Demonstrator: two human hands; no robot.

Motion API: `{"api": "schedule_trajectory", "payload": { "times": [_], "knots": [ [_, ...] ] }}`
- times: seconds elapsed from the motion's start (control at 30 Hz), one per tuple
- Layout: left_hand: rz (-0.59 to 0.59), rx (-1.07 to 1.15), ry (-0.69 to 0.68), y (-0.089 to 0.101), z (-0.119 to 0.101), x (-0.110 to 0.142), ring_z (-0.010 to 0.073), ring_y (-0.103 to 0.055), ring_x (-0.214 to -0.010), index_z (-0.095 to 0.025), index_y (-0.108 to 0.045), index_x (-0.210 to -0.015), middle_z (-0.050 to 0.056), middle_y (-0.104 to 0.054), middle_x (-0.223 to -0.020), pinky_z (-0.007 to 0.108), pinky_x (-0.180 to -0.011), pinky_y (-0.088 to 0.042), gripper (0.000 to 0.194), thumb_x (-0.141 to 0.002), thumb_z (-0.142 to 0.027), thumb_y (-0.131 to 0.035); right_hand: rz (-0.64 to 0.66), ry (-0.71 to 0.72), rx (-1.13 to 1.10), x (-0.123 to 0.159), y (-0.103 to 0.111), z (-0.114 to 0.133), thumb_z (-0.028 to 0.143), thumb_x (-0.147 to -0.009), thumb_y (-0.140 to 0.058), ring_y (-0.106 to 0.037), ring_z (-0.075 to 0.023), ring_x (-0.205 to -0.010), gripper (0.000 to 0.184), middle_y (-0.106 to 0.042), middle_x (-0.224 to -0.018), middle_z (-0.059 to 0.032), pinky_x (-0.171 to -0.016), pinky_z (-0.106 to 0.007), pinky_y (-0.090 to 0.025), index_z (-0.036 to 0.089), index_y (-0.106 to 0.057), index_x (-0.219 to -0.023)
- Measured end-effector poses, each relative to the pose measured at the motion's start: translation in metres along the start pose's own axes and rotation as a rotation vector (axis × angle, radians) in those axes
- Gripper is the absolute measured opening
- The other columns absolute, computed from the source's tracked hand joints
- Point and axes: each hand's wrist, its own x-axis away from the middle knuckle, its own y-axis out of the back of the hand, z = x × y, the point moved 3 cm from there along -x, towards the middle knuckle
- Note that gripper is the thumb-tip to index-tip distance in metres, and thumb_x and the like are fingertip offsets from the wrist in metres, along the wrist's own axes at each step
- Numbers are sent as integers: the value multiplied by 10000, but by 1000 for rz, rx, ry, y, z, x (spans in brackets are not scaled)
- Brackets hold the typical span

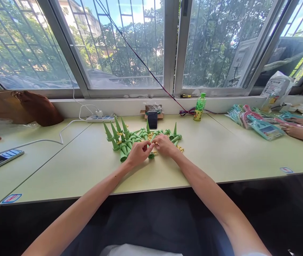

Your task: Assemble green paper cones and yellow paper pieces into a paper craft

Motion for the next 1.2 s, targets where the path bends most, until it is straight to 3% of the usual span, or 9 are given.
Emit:
{"api": "schedule_trajectory", "payload": {
  "times": [0.1, 0.27, 0.43, 0.57, 0.67, 0.93, 1.2],
  "knots": [
    [-42, -6, 13, 1, 2, -1, 109, -415, -507, -184, -643, -760, -38, -488, -535, 256, -583, -308, 308, -946, -384, -502, -10, 17, -7, 0, -2, -2, 82, -872, -597, -524, -192, -834, 182, -667, -821, -67, -788, -310, -371, 164, -749, -813],
    [-44, 9, 25, 1, 5, 0, 125, -449, -511, -184, -658, -952, -48, -510, -552, 249, -595, -335, 201, -940, -302, -495, -14, 12, -32, -2, -6, -7, 67, -850, -643, -510, -188, -811, 134, -648, -811, -56, -781, -321, -380, 166, -718, -802],
    [-61, 14, 26, 1, 5, 1, 132, -441, -505, -187, -649, -1050, -54, -500, -557, 251, -601, -343, 234, -935, -204, -446, -27, -13, -50, -2, -6, -6, 36, -854, -610, -521, -196, -845, 159, -636, -816, -52, -808, -326, -390, 165, -679, -792],
    [-88, 58, -8, 2, 6, 0, 117, -497, -568, -183, -652, -1005, 17, -662, -826, 256, -638, -397, 220, -932, -168, -444, -63, -8, -105, -1, -2, -1, 87, -921, -552, -529, -202, -872, 151, -616, -831, -53, -824, -327, -403, 168, -652, -843],
    [-95, 88, -35, 1, 5, -1, 104, -516, -598, -181, -646, -967, 50, -676, -1003, 265, -674, -439, 169, -937, -188, -479, -114, 14, -179, -1, 2, 4, 102, -945, -512, -537, -191, -848, 162, -610, -851, -52, -816, -319, -417, 174, -646, -886],
    [-114, 88, -14, 1, 7, -2, 155, -613, -771, -186, -574, -1134, 60, -672, -1002, 292, -739, -481, 216, -922, -191, -533, -211, 50, -346, 1, 7, 13, 177, -976, -508, -572, -161, -773, 171, -607, -934, -58, -728, -288, -468, 197, -669, -1027],
    [-123, 99, 30, 1, 8, -2, 159, -622, -789, -196, -529, -1099, 60, -661, -1004, 292, -744, -466, 176, -925, -183, -511, -238, 65, -394, 1, 11, 18, 217, -973, -523, -593, -163, -765, 170, -653, -919, -68, -696, -290, -489, 192, -690, -960]
  ]
}}
